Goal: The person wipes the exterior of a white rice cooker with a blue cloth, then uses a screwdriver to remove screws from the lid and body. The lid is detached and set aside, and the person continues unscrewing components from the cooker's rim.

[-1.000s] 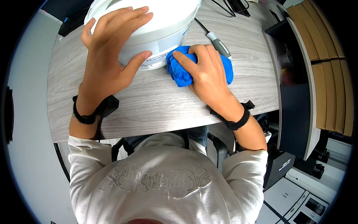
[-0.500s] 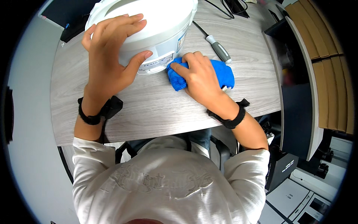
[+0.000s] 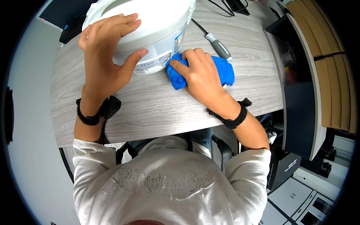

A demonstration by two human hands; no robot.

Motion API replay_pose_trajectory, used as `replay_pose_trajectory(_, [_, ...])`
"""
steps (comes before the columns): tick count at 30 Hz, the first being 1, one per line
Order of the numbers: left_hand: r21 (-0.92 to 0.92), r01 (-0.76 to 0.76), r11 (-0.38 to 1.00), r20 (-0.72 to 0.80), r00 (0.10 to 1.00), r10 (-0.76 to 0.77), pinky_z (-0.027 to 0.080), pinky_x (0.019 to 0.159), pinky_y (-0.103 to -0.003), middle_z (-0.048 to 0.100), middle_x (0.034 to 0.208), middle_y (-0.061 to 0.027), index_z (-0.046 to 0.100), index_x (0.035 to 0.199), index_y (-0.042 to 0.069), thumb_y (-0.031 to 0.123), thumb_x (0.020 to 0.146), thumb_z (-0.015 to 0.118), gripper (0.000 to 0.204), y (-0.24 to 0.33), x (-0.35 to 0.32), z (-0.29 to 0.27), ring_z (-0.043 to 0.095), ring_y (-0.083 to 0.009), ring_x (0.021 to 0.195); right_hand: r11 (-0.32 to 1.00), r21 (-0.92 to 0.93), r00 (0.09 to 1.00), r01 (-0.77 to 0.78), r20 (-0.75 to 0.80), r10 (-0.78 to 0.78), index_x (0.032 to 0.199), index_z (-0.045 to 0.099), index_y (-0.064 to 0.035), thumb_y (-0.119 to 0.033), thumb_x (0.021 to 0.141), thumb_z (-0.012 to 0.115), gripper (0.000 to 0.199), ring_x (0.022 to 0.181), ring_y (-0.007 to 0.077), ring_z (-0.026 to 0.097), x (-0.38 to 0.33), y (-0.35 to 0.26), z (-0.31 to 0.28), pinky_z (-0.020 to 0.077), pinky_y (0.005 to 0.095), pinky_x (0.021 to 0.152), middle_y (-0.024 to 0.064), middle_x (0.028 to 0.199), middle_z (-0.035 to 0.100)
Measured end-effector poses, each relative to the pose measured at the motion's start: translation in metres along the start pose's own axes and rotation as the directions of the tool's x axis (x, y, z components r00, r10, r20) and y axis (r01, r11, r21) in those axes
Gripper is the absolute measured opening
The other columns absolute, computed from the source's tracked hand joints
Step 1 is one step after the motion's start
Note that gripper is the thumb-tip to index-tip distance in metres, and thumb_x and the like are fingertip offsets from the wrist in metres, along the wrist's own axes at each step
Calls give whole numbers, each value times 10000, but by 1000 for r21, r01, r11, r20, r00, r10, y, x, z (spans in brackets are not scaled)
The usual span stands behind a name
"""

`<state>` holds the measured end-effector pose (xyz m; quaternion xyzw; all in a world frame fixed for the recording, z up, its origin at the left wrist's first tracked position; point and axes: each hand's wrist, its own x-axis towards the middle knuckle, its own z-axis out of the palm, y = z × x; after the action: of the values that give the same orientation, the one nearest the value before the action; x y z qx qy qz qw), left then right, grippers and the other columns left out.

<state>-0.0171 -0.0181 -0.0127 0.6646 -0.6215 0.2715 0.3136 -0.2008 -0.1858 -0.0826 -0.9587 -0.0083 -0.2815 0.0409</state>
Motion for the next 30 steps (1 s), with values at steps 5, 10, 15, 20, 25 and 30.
replay_pose_trajectory(5, [0,11,1000,9,1000,-11,256,1065,-458,694,1270,-5,690,1173,156,169,736,851,466,-1,-2,-2,578,-228,1228,1000,17,997,-5,-80,7,1068,749,-103,24,623,750,463,893,262,554,9,-6,-11,416,366,720,88,957,579])
replay_pose_trajectory(10, [-7,-14,1000,8,1000,14,266,1064,-452,697,1266,-9,689,1173,153,156,734,848,466,-3,2,-2,583,-231,1226,1000,21,1000,-2,-22,3,1071,751,-117,16,610,758,480,901,266,558,0,0,4,421,371,726,89,954,578])
replay_pose_trajectory(15, [-21,-6,1000,8,1000,6,278,1054,-431,699,1266,-12,689,1174,150,150,734,844,467,-3,1,-3,588,-235,1225,998,52,998,-30,-59,33,1050,756,-102,19,634,741,433,898,266,553,9,-5,-11,423,367,736,90,948,574])
replay_pose_trajectory(20, [-38,-26,999,5,1000,26,282,1049,-427,701,1264,-16,689,1173,150,148,732,845,468,-5,3,-4,591,-238,1227,1000,16,998,1,-66,0,1056,755,-107,18,624,749,450,895,265,552,6,-1,-2,428,369,734,89,956,572])
replay_pose_trajectory(25, [-27,-26,999,12,1000,27,282,1051,-429,704,1261,-21,689,1175,150,140,727,852,476,-4,4,-4,594,-242,1228,1000,18,999,1,-33,-1,1058,755,-113,16,598,769,479,896,264,553,1,0,2,424,377,721,85,955,574])
replay_pose_trajectory(30, [-43,-38,998,12,999,38,283,1057,-435,702,1268,-21,690,1179,153,132,734,850,472,-7,0,-4,594,-243,1234,999,44,994,-18,-110,23,1057,753,-107,25,600,765,476,905,266,559,12,-6,-13,421,377,714,85,961,587])
